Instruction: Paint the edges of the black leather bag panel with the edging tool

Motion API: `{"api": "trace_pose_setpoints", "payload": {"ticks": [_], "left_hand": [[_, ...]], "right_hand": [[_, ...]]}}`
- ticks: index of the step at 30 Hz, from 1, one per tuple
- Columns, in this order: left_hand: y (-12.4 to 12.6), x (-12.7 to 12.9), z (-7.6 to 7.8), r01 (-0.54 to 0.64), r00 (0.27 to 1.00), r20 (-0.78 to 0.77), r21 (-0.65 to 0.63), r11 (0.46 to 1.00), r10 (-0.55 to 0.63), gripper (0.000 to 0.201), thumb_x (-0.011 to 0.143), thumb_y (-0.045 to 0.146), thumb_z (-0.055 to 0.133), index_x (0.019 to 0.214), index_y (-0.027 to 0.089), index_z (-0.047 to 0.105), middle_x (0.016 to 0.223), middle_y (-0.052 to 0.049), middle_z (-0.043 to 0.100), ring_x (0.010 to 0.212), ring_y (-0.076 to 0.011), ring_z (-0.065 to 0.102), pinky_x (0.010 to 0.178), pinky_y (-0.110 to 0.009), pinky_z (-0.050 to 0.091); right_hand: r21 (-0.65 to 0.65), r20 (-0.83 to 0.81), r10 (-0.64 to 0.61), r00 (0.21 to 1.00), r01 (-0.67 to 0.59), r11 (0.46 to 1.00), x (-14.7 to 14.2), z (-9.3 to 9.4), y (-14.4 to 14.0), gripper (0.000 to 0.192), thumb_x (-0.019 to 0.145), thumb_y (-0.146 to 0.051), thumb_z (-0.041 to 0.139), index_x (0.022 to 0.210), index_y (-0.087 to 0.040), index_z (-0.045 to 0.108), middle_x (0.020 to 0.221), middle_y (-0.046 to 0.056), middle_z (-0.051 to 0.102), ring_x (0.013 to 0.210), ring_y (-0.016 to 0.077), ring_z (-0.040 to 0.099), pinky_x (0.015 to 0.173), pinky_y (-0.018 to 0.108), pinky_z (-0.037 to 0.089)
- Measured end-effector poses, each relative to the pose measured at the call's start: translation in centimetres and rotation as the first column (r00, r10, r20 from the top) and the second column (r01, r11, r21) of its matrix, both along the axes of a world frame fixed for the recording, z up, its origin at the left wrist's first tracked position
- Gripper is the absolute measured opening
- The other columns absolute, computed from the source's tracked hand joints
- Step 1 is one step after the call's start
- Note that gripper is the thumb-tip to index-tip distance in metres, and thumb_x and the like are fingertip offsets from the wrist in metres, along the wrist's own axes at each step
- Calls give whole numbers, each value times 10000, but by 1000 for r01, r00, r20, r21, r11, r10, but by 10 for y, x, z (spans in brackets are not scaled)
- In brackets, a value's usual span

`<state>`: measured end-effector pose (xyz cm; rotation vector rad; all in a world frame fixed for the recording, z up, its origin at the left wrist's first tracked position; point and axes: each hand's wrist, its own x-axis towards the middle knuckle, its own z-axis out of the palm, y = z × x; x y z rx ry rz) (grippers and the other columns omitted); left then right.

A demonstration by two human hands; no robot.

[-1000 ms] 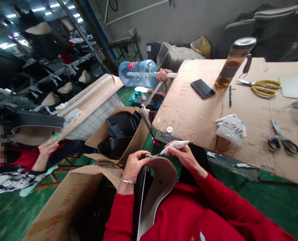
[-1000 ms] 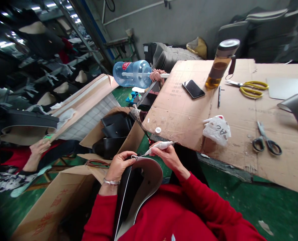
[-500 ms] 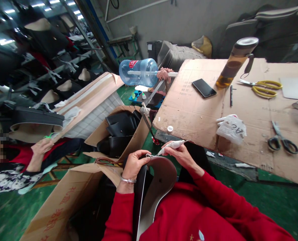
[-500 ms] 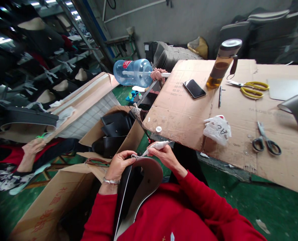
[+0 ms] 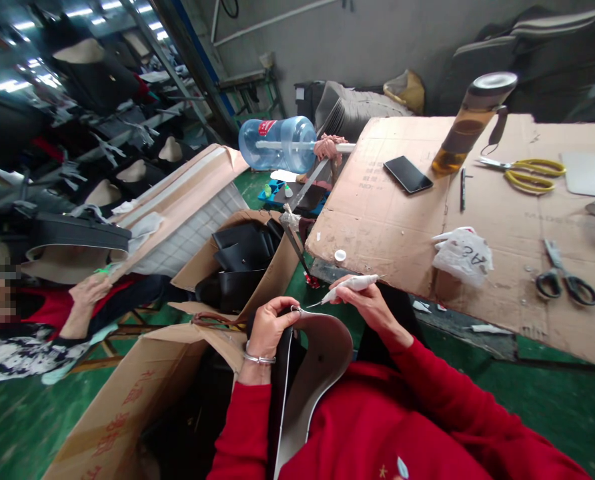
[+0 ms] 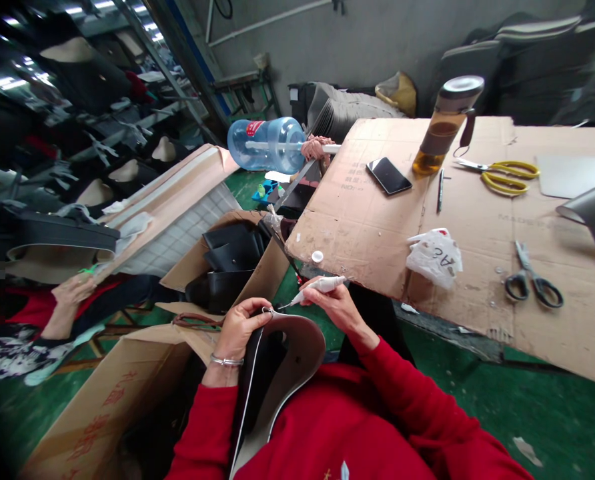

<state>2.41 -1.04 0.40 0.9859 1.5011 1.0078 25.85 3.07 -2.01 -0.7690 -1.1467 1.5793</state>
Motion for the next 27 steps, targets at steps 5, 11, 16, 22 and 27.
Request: {"api": "trace_pose_setpoints", "payload": {"ticks": [5, 11, 16, 22, 27], "left_hand": [[0, -1, -1, -13, 1000, -14, 31, 999, 13, 248, 647, 257, 848, 865, 166, 773, 841, -44, 776, 773, -187, 699, 730, -266, 544], [-5, -3, 3, -20, 999, -26, 46, 999, 21, 227, 666, 247, 829, 866, 167, 756, 851, -45, 772, 801, -192, 703, 778, -284, 548], [-7, -5, 4, -39, 999, -22, 61, 997, 40, 218, 664, 231, 827, 855, 164, 746, 849, -46, 764, 818, -196, 700, 817, -302, 552], [-9, -6, 4, -29, 999, -37, 82, 996, 32, 212, 678, 236, 821, 866, 167, 751, 853, -42, 773, 821, -197, 709, 815, -298, 556], [-10, -10, 3, 45, 995, -93, 81, 996, -37, 306, 717, 271, 813, 1000, 158, 782, 962, -87, 804, 929, -251, 739, 906, -365, 563]], "right_hand": [[29, -65, 49, 997, -47, 998, -1, -4, -5, 360, 974, -469, 733, 1203, -196, 683, 929, 68, 764, 862, 216, 737, 778, 308, 588], [147, 56, 172, 984, -178, 973, -14, -20, -16, 400, 949, -411, 779, 1276, -232, 635, 1116, 67, 746, 1021, 222, 726, 904, 322, 577], [260, 186, 146, 972, -192, 946, -20, -26, -20, 428, 935, -412, 796, 1289, -242, 625, 1090, 47, 744, 1007, 221, 713, 938, 338, 557], [308, 280, 31, 960, -120, 944, -26, -33, -22, 309, 972, -414, 744, 1205, -225, 673, 1026, 35, 741, 891, 201, 712, 795, 278, 557], [314, 288, -34, 957, -61, 947, -29, -40, -23, 280, 967, -406, 738, 1167, -214, 700, 1040, 46, 741, 876, 207, 715, 764, 271, 554]]}}
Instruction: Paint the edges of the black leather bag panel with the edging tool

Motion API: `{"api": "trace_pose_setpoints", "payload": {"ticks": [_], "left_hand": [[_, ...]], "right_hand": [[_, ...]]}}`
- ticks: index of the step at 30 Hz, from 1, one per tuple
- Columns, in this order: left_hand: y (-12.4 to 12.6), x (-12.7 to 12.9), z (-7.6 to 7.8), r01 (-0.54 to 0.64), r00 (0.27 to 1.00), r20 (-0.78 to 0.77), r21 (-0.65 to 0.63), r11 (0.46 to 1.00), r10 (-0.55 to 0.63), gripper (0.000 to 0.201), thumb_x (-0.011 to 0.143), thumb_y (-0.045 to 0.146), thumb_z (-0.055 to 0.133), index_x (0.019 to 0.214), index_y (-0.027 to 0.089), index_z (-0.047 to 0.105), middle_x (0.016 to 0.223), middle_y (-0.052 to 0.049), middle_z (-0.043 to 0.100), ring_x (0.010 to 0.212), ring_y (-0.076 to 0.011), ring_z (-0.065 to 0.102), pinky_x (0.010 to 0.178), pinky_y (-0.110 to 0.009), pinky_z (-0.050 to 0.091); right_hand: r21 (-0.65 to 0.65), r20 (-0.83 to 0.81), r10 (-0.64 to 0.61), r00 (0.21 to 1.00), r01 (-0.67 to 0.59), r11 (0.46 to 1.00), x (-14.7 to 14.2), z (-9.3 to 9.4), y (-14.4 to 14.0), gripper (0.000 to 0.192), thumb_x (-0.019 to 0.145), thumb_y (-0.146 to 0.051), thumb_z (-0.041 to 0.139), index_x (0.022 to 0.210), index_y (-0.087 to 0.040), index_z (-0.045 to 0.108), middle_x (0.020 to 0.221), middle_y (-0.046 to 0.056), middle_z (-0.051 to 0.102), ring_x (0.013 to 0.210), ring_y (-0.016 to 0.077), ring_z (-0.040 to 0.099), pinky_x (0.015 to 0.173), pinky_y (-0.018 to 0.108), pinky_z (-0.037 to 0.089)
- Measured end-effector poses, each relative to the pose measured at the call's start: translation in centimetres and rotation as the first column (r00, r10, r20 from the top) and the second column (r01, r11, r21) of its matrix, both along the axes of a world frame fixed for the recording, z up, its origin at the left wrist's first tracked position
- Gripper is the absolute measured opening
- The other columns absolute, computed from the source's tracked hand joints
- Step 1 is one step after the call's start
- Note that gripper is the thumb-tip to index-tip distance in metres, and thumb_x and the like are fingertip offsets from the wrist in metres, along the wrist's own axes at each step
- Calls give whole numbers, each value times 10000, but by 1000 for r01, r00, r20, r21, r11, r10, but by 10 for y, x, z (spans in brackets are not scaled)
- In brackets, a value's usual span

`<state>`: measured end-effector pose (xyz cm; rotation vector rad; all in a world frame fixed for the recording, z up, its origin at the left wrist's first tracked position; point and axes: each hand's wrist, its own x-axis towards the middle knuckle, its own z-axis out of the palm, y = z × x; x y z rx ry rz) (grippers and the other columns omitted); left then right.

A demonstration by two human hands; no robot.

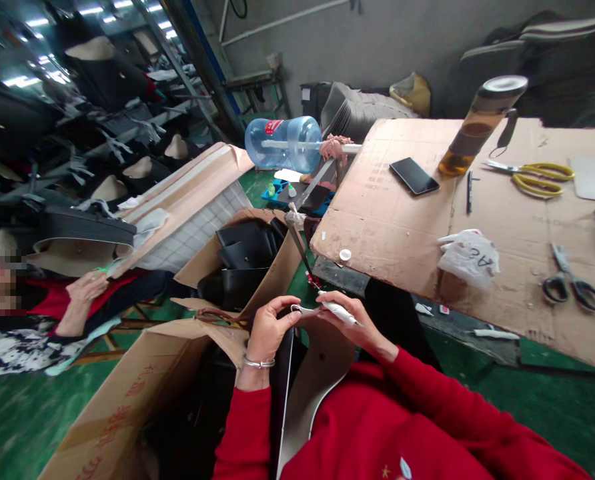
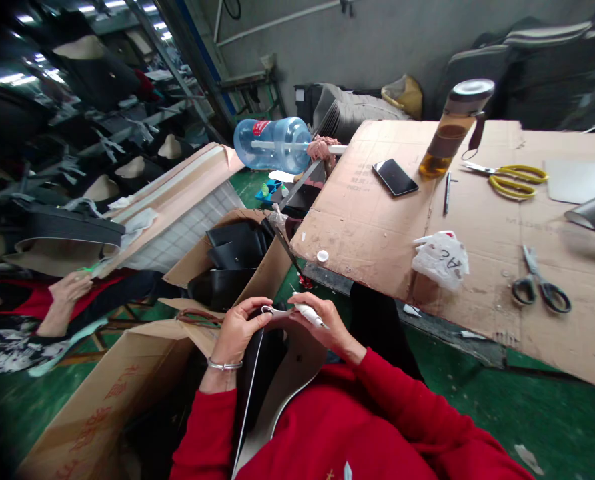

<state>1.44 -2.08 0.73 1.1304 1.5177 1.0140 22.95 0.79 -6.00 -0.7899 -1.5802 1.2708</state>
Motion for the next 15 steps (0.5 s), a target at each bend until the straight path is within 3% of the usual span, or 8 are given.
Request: {"api": "trace_pose_setpoints", "payload": {"ticks": [4, 7, 11, 15], "left_hand": [[0, -5, 3, 71, 997, -13, -26, 997, -72, 458, 753, 293, 799, 1193, 171, 764, 1164, -120, 787, 1104, -295, 718, 1031, -435, 524], [0, -6, 8, 124, 987, -97, -18, 992, -126, 349, 779, 299, 776, 1111, 193, 802, 1205, -105, 777, 1143, -294, 702, 1068, -425, 494], [-1, 0, 13, 154, 967, -204, -8, 988, -153, 190, 812, 330, 734, 913, 191, 816, 950, -73, 814, 930, -265, 743, 898, -367, 549], [-3, 3, 14, 89, 950, -308, 77, 993, -61, 125, 786, 293, 729, 819, 190, 791, 809, -44, 784, 795, -233, 713, 788, -331, 534]], "right_hand": [[-11, -26, 2, 1000, -3, 1000, -1, -1, 1, 261, 968, -372, 735, 1174, -215, 700, 1065, 48, 739, 906, 210, 716, 790, 273, 553], [-10, -32, 3, 999, -3, 1000, -1, -3, 2, 252, 963, -363, 742, 1168, -222, 702, 1071, 43, 736, 917, 210, 713, 805, 276, 551], [-28, -33, -8, 999, 7, 1000, -1, -3, 0, 245, 964, -372, 741, 1152, -219, 707, 1044, 39, 734, 891, 206, 706, 781, 273, 547], [-31, -25, 0, 1000, -1, 1000, -2, 6, -2, 234, 977, -393, 724, 1121, -210, 711, 1020, 41, 728, 857, 198, 695, 743, 266, 539]]}}
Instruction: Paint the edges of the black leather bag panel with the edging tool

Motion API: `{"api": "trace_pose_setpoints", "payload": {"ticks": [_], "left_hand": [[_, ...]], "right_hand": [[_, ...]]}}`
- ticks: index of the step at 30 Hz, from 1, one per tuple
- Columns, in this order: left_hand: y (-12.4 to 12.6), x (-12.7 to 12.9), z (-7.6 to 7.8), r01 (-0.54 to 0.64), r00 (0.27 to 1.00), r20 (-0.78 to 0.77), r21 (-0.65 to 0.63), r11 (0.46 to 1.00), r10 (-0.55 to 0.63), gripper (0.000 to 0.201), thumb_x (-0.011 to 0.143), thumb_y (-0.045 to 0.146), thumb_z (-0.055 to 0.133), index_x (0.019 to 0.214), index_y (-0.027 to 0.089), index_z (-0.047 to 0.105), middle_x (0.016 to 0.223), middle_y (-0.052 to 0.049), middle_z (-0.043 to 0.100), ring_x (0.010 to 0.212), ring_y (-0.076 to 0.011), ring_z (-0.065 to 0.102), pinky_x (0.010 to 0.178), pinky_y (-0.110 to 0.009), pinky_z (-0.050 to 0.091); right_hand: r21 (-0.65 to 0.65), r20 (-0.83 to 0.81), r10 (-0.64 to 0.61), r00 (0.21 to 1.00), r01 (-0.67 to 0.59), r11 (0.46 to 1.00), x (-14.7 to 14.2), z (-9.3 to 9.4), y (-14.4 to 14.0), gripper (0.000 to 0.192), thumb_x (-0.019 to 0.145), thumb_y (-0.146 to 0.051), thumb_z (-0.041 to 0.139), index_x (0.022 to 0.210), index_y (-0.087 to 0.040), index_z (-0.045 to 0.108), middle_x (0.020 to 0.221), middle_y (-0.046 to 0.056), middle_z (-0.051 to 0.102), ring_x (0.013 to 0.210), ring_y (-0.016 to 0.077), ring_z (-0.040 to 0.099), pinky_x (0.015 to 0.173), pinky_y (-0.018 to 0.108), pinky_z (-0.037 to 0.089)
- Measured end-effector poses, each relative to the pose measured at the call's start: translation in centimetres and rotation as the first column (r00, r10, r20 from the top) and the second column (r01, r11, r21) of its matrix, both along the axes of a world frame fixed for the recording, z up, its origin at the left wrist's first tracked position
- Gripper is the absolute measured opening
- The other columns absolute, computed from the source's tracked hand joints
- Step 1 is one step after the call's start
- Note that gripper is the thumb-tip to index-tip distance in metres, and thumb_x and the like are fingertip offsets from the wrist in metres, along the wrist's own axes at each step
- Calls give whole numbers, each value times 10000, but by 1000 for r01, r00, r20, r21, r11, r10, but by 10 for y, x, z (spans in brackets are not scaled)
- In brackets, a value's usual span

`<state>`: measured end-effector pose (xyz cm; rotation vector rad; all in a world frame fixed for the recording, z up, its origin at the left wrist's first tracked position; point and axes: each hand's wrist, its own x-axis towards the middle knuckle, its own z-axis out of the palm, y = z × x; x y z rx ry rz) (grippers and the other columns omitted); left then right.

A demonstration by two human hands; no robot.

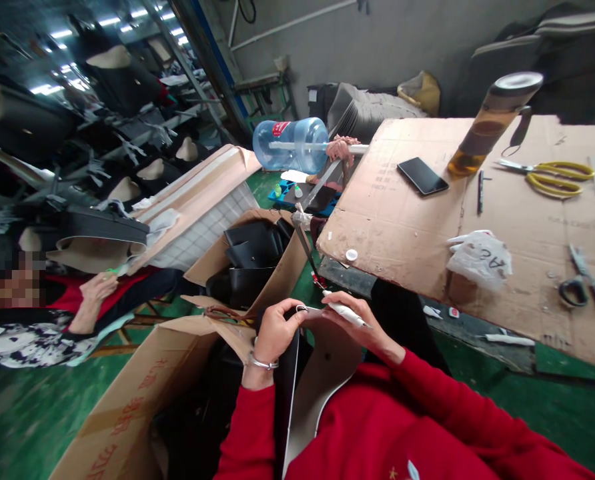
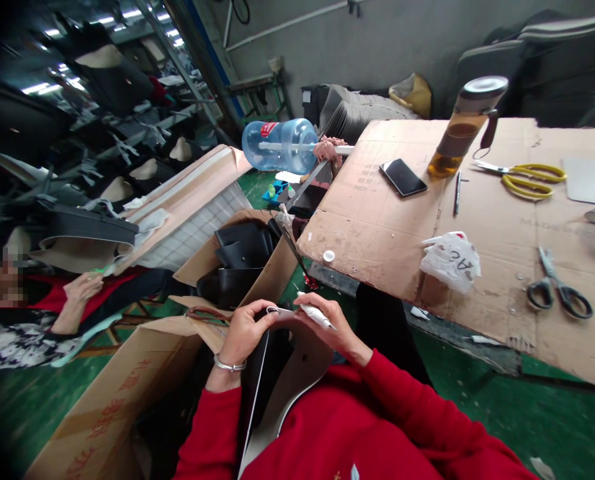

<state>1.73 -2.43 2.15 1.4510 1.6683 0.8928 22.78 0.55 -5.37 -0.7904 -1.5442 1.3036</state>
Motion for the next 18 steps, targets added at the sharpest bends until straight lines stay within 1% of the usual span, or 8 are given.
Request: {"api": "trace_pose_setpoints", "payload": {"ticks": [2, 4, 6, 8, 11, 13, 15, 18], "left_hand": [[0, -11, 1, -109, 994, 18, 57, 992, 108, 135, 771, 306, 745, 814, 185, 787, 796, -40, 771, 779, -219, 695, 777, -323, 527], [0, -32, 6, -307, 948, 123, 112, 945, 293, 202, 723, 347, 790, 824, 172, 778, 765, -29, 743, 731, -194, 665, 727, -303, 518], [-1, -61, 15, -541, 827, 275, 153, 827, 490, 305, 646, 385, 837, 835, 160, 756, 727, -3, 700, 662, -158, 618, 656, -276, 500], [-5, -90, 27, -720, 683, 381, 211, 660, 623, 358, 592, 385, 853, 843, 163, 725, 725, 26, 667, 643, -136, 590, 654, -273, 510], [-14, -122, 44, -860, 507, 450, 312, 403, 735, 327, 586, 317, 825, 842, 169, 685, 759, 45, 639, 687, -132, 591, 778, -318, 556], [-20, -131, 50, -905, 408, 498, 332, 267, 765, 296, 587, 270, 795, 832, 166, 667, 774, 49, 620, 711, -126, 585, 861, -334, 557], [-24, -131, 51, -933, 330, 560, 317, 172, 760, 281, 582, 234, 773, 828, 160, 658, 785, 46, 613, 732, -124, 584, 893, -331, 553], [-28, -122, 43, -956, 271, 617, 262, 132, 738, 295, 576, 201, 768, 846, 159, 659, 793, 38, 620, 759, -139, 597, 842, -336, 571]], "right_hand": [[5, -8, -38, 999, 38, 999, 1, 8, 0, 218, 982, -403, 720, 1082, -210, 704, 1001, 39, 727, 857, 199, 698, 750, 268, 542], [-7, -50, -95, 994, 94, 996, 2, 16, 1, 205, 985, -407, 723, 1042, -216, 675, 967, 34, 734, 846, 202, 711, 756, 272, 553], [-35, -123, -139, 983, 136, 990, 5, 24, 1, 202, 999, -410, 709, 1014, -226, 625, 943, 30, 747, 793, 198, 725, 728, 273, 570], [-42, -179, -180, 967, 175, 984, 7, 30, 2, 193, 1023, -410, 672, 1015, -235, 592, 956, 35, 757, 750, 193, 729, 701, 278, 587], [-3, -180, -239, 954, 242, 970, 8, 35, 2, 172, 1032, -399, 658, 1051, -238, 598, 1005, 51, 752, 792, 203, 740, 720, 295, 609], [27, -178, -267, 947, 276, 961, 7, 36, 2, 177, 1019, -393, 677, 1067, -240, 602, 1013, 53, 743, 839, 216, 748, 732, 299, 617], [55, -176, -282, 943, 295, 954, 6, 34, 3, 189, 1008, -390, 692, 1077, -242, 596, 1010, 49, 737, 842, 218, 750, 736, 296, 618], [76, -162, -267, 950, 281, 957, 5, 29, 4, 180, 1021, -382, 669, 1096, -240, 590, 1013, 51, 732, 856, 215, 747, 763, 296, 610]]}}
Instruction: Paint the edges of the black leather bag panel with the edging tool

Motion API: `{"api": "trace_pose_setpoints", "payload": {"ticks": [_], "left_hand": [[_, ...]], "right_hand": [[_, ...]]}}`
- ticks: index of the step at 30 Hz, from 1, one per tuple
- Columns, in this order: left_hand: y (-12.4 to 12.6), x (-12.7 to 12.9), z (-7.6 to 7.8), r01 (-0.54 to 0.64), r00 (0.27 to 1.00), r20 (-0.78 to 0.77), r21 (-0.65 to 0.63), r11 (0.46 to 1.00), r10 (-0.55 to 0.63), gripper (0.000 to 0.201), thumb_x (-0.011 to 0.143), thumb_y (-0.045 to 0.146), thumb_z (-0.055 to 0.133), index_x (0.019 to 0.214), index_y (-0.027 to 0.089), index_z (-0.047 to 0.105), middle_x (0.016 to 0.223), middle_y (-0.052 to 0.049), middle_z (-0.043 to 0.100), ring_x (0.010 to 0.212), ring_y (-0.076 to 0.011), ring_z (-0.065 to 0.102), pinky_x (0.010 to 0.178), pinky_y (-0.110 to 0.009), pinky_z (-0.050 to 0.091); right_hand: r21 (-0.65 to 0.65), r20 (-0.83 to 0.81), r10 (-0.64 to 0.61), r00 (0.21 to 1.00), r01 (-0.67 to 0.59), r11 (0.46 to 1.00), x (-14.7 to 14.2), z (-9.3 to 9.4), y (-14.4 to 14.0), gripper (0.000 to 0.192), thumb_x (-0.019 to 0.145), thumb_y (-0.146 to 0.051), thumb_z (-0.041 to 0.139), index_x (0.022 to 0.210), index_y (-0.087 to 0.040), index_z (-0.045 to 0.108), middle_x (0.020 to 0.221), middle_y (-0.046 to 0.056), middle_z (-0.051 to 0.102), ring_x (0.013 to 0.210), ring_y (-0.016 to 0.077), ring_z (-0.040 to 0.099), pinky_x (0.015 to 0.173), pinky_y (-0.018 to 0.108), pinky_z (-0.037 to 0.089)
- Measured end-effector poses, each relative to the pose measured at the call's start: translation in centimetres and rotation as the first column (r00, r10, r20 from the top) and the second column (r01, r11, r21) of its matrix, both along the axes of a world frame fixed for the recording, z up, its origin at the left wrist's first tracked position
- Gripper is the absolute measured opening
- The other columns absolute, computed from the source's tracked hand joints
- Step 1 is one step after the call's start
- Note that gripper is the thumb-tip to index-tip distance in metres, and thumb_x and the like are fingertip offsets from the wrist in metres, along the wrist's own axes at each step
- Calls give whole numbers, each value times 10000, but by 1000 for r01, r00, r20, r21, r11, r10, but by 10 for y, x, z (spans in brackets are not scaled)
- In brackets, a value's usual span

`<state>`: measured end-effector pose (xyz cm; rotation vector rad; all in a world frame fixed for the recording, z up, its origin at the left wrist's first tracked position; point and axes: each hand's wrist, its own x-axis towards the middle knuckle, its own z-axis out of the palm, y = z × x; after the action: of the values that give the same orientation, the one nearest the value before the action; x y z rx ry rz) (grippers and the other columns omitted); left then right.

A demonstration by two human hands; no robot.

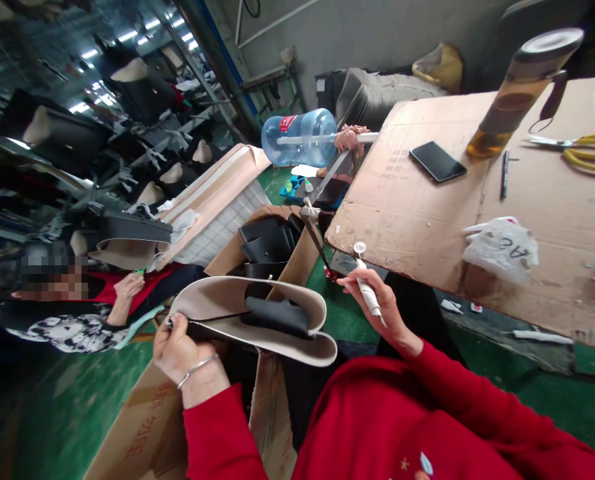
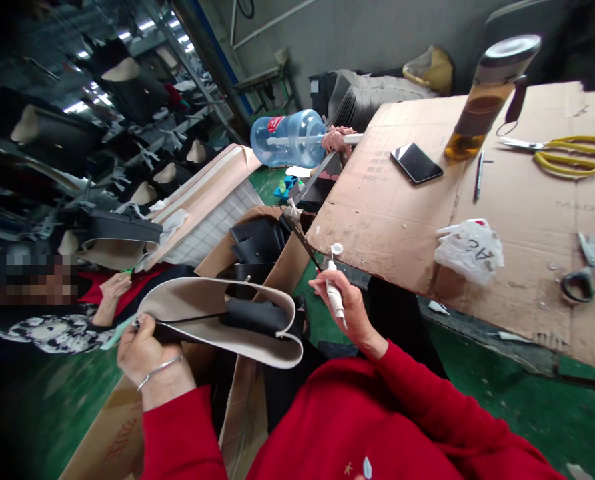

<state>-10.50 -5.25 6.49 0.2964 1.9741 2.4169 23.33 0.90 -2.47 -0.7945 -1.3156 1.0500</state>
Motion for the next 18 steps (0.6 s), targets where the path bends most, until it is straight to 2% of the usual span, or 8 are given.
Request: {"api": "trace_pose_setpoints", "payload": {"ticks": [4, 9, 14, 18], "left_hand": [[-1, 14, -23, 19, 999, 47, -64, 998, -16, 290, 613, 246, 759, 874, 182, 650, 794, 32, 618, 744, -168, 607, 738, -378, 589], [2, 19, -52, -72, 997, 29, -109, 991, 76, 273, 595, 282, 745, 811, 182, 613, 789, 29, 598, 721, -157, 580, 785, -395, 562], [4, 15, -62, -57, 998, 27, -133, 989, 61, 337, 567, 353, 754, 815, 190, 594, 787, 35, 583, 724, -163, 571, 779, -402, 540], [3, 14, -64, -38, 998, 44, -130, 991, 44, 383, 546, 376, 760, 843, 192, 603, 805, 33, 585, 740, -161, 580, 764, -374, 532]], "right_hand": [[14, 99, 23, 995, -24, 1000, -1, -6, 2, 201, 1028, -397, 656, 1101, -218, 605, 985, 56, 724, 862, 207, 732, 760, 275, 574], [99, 258, 32, 966, -59, 993, -2, -6, 9, 205, 1045, -390, 631, 1159, -220, 632, 1016, 47, 712, 827, 181, 693, 758, 260, 541], [277, 557, 30, 830, -220, 935, -11, 7, 20, 286, 1066, -365, 589, 1315, -226, 612, 1064, 91, 709, 931, 237, 661, 854, 332, 528], [246, 696, 72, 714, -331, 911, -30, 16, 31, 219, 1041, -318, 622, 1243, -239, 652, 972, 81, 715, 932, 243, 662, 903, 335, 505]]}}
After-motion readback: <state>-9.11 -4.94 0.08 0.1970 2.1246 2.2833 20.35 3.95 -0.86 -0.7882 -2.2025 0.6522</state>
